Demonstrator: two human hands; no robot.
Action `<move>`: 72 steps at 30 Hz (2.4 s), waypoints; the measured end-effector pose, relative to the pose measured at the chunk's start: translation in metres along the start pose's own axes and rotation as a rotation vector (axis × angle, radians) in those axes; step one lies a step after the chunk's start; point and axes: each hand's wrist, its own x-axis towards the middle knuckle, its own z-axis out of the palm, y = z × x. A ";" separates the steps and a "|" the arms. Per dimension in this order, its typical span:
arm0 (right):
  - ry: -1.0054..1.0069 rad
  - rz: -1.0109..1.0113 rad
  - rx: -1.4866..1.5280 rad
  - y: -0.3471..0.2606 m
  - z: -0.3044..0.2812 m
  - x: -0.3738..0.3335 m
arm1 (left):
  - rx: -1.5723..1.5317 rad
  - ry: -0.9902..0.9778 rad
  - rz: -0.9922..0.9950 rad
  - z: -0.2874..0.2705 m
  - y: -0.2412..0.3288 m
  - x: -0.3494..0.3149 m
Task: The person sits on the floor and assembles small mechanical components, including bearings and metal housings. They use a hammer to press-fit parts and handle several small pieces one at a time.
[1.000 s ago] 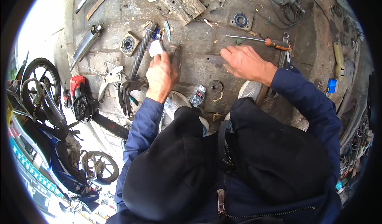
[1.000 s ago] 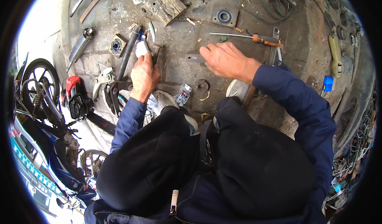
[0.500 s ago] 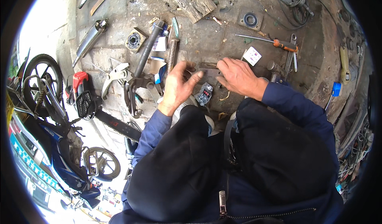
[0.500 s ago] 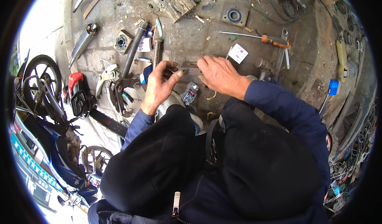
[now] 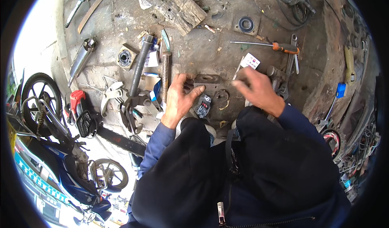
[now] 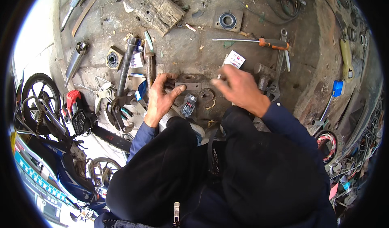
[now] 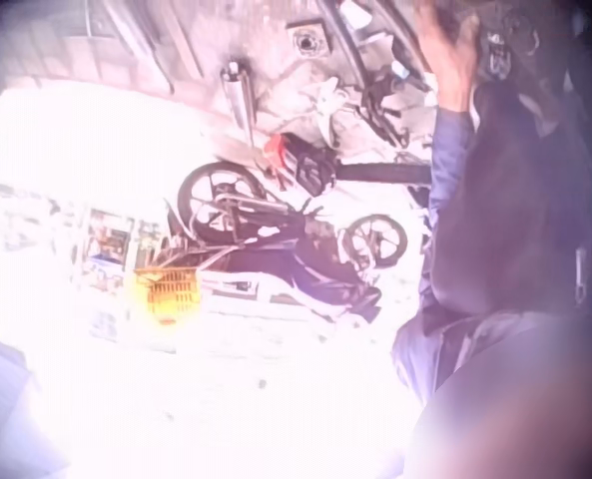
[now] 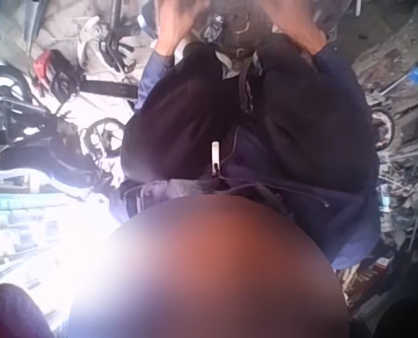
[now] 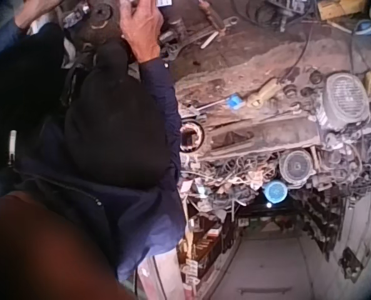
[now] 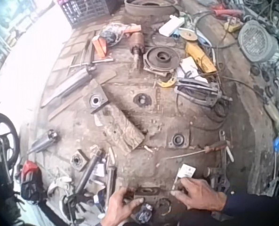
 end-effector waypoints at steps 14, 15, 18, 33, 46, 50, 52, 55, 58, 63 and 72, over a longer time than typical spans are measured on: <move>0.292 0.758 -0.137 0.063 -0.043 -0.088 | -0.039 0.068 0.036 -0.022 0.036 0.021; 0.262 0.780 -0.185 0.065 -0.041 -0.086 | -0.031 0.068 0.081 -0.022 0.045 0.027; 0.291 0.897 -0.039 0.070 -0.039 -0.083 | -0.038 0.016 0.116 -0.019 0.066 0.045; 0.306 0.841 0.377 0.079 -0.040 -0.109 | 0.023 -0.038 0.192 -0.025 0.102 0.064; 0.247 0.952 0.754 0.066 -0.039 -0.089 | -0.289 0.583 0.018 -0.079 0.026 -0.024; 0.247 1.060 1.115 0.061 -0.041 -0.084 | 0.298 0.468 0.131 -0.064 0.006 -0.029; 0.142 1.070 1.353 0.063 -0.040 -0.082 | 0.483 0.421 0.054 -0.048 -0.003 -0.015; 0.062 1.029 1.519 0.068 -0.044 -0.085 | 0.657 0.291 -0.148 -0.039 -0.016 0.014; 0.027 0.976 1.641 0.071 -0.057 -0.089 | 0.658 0.275 -0.165 -0.041 -0.020 0.026; 0.057 1.004 1.644 0.057 -0.074 -0.085 | 0.439 0.408 0.054 -0.060 0.000 0.000; 0.115 1.284 1.422 0.000 -0.121 -0.090 | -0.400 0.363 0.057 -0.108 0.106 -0.030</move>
